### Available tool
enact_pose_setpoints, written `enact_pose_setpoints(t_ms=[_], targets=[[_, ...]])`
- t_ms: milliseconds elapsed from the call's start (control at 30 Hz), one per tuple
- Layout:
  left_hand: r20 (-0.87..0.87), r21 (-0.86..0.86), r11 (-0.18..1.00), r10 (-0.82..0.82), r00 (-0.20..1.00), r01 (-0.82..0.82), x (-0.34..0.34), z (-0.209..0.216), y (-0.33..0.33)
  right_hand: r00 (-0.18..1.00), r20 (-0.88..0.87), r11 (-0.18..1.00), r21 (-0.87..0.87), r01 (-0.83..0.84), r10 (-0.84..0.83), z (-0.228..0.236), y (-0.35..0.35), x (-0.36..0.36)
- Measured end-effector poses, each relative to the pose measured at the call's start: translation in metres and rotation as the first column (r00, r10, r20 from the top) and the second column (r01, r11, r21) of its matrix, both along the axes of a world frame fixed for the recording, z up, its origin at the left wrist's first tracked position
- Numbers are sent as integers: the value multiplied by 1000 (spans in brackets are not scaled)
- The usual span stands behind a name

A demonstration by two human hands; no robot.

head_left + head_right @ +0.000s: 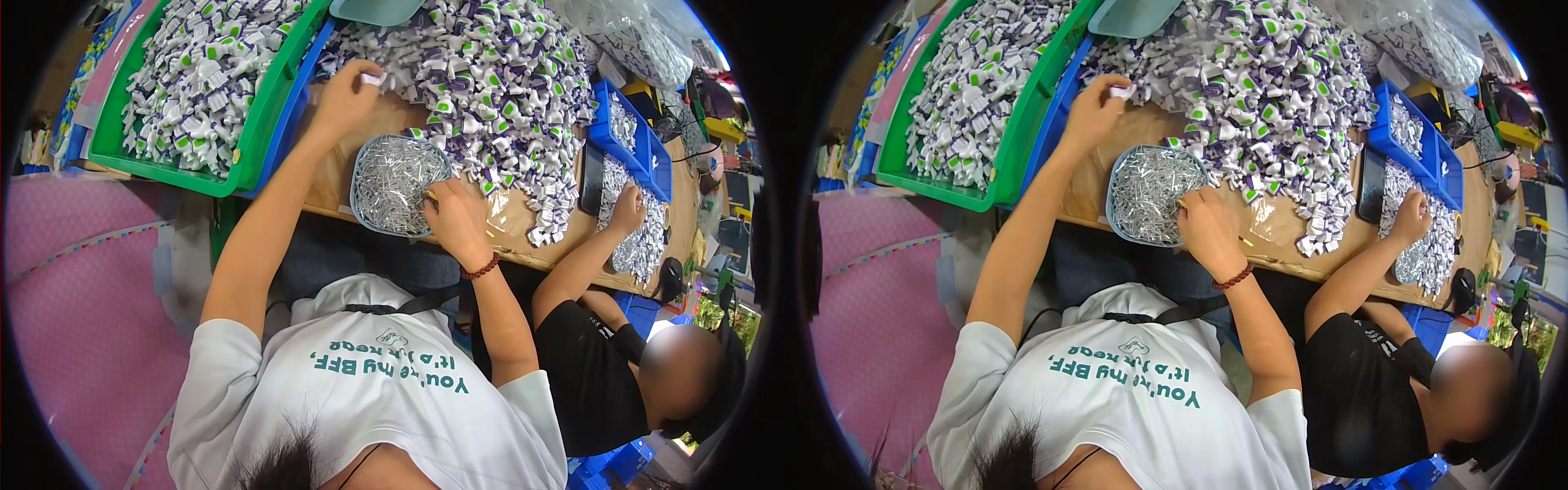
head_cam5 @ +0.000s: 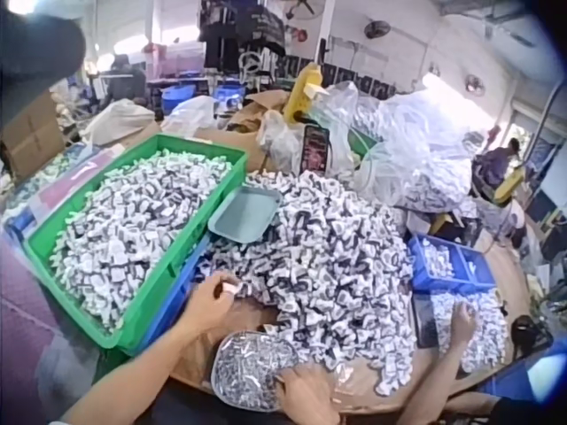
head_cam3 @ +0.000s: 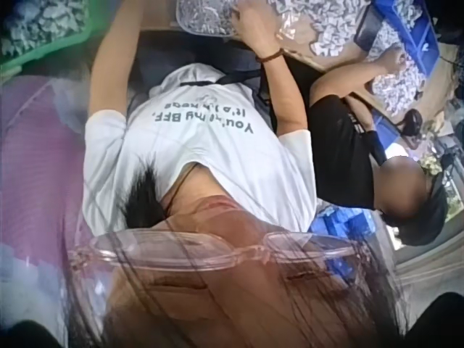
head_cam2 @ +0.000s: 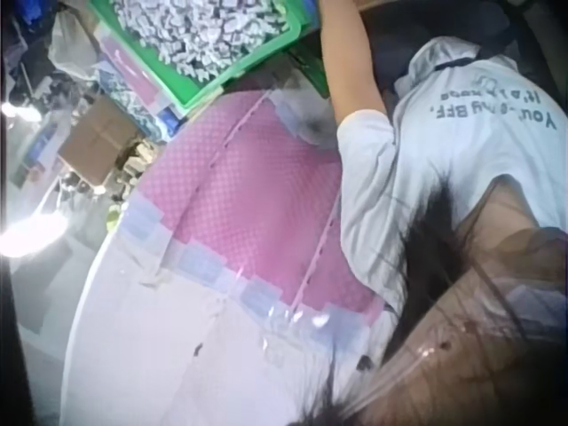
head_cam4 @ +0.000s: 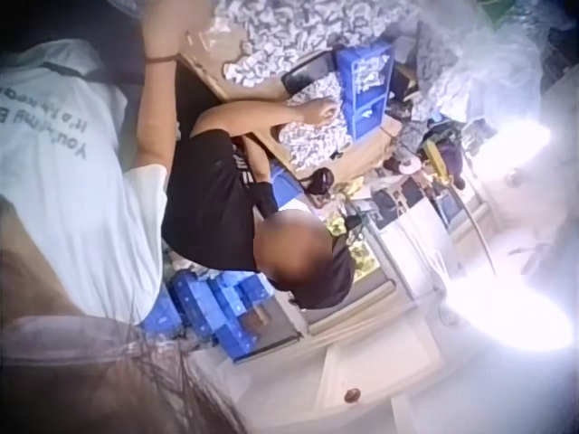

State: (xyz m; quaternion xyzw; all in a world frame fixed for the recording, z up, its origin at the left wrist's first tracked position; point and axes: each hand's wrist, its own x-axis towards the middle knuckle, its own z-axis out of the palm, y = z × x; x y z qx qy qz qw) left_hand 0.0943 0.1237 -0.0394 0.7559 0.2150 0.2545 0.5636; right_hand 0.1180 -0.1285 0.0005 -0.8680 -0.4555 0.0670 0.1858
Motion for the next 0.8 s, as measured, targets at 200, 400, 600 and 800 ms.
enact_pose_setpoints(t_ms=[200, 400, 600, 800], targets=[[78, -772, 621, -119, 990, 135, -61, 50, -28, 1000, 13, 1000, 22, -2, 1, -9, 0, 4], [-10, -806, 565, -308, 951, 175, -100, 43, -93, 767, -631, 895, 266, 357, -119, 8, -2, 7], [75, -957, 259, -201, 977, 127, -97, 38, -124, 467, -879, 743, 376, 553, 97, 33, 0, -13], [157, -931, 297, -195, 968, 211, -96, 47, -122, 742, -665, 780, 508, 367, 84, 13, -7, -29]])
